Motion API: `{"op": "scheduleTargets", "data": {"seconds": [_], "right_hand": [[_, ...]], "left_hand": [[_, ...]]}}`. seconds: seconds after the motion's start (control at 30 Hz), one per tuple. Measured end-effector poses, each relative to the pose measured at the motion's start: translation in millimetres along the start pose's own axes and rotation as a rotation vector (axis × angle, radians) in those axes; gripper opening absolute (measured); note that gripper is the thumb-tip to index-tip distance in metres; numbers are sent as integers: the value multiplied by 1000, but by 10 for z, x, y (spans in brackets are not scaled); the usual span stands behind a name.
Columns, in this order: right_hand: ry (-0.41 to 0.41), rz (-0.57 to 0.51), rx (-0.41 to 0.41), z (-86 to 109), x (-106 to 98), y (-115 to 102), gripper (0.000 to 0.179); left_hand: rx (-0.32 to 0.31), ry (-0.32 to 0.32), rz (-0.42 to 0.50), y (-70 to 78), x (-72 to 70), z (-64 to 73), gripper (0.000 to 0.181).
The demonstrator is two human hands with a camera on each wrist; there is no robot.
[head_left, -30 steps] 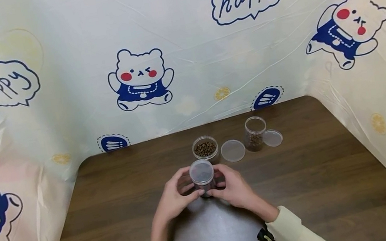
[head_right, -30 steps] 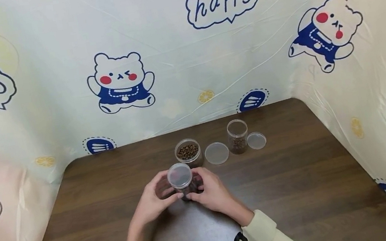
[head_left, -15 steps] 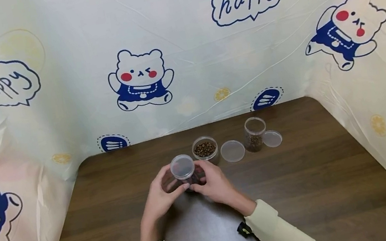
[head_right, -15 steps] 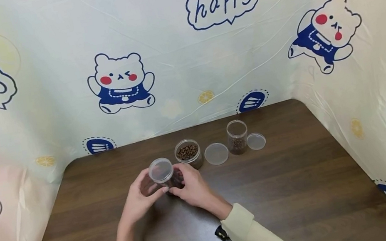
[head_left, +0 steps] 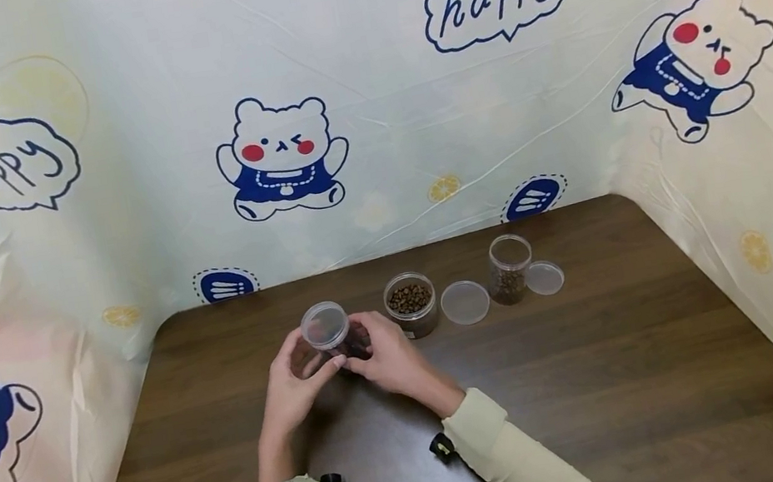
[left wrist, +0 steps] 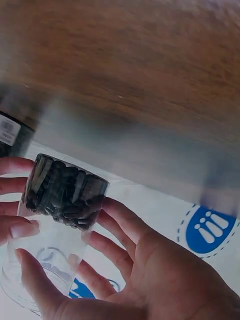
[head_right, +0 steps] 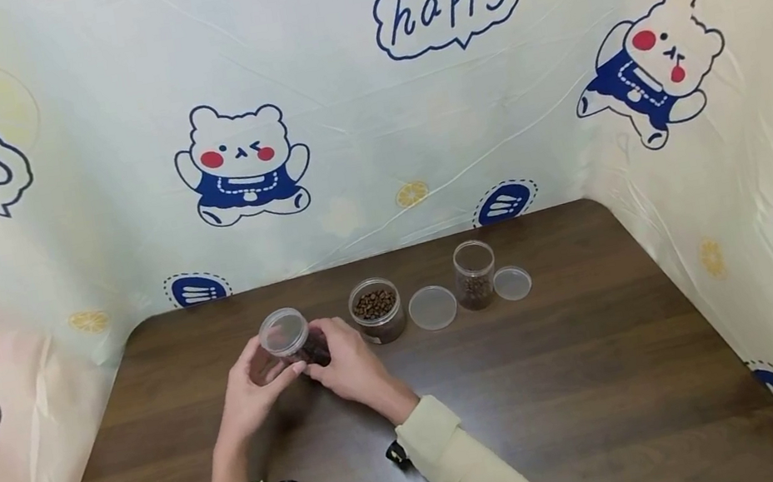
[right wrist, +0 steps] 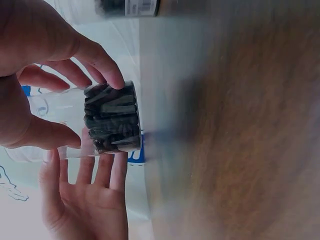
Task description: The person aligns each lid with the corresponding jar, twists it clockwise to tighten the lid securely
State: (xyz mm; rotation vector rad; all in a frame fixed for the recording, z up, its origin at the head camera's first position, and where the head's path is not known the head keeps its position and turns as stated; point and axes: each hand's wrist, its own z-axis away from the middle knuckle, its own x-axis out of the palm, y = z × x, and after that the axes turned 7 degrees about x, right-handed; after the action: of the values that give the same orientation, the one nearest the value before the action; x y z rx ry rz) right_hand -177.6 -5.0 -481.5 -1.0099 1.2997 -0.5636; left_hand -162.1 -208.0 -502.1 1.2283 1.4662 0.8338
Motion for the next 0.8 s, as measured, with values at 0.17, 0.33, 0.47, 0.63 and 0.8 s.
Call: {"op": "scheduleTargets", "data": {"seconds": [0.17,0.33,0.47,0.63,0.8], "right_hand": [[7,7,11,-127,65,13,58],[-1,-46,60,-272,162,37,56],[-3,-72,76,-352,234,47,55],[6,-68,77,-437,304,62,55],[9,-91,88,-480,346,73,55]], "left_hand": [[-20,40,16,-69,-44,-51,66],[-60,97,12,-151,-77,-102,65],[-100,146,12,-212,-97,-118,66],[-117,181,42,-268,-128,-137,66],[-135,190,55,-292,-147,-153,67]]}}
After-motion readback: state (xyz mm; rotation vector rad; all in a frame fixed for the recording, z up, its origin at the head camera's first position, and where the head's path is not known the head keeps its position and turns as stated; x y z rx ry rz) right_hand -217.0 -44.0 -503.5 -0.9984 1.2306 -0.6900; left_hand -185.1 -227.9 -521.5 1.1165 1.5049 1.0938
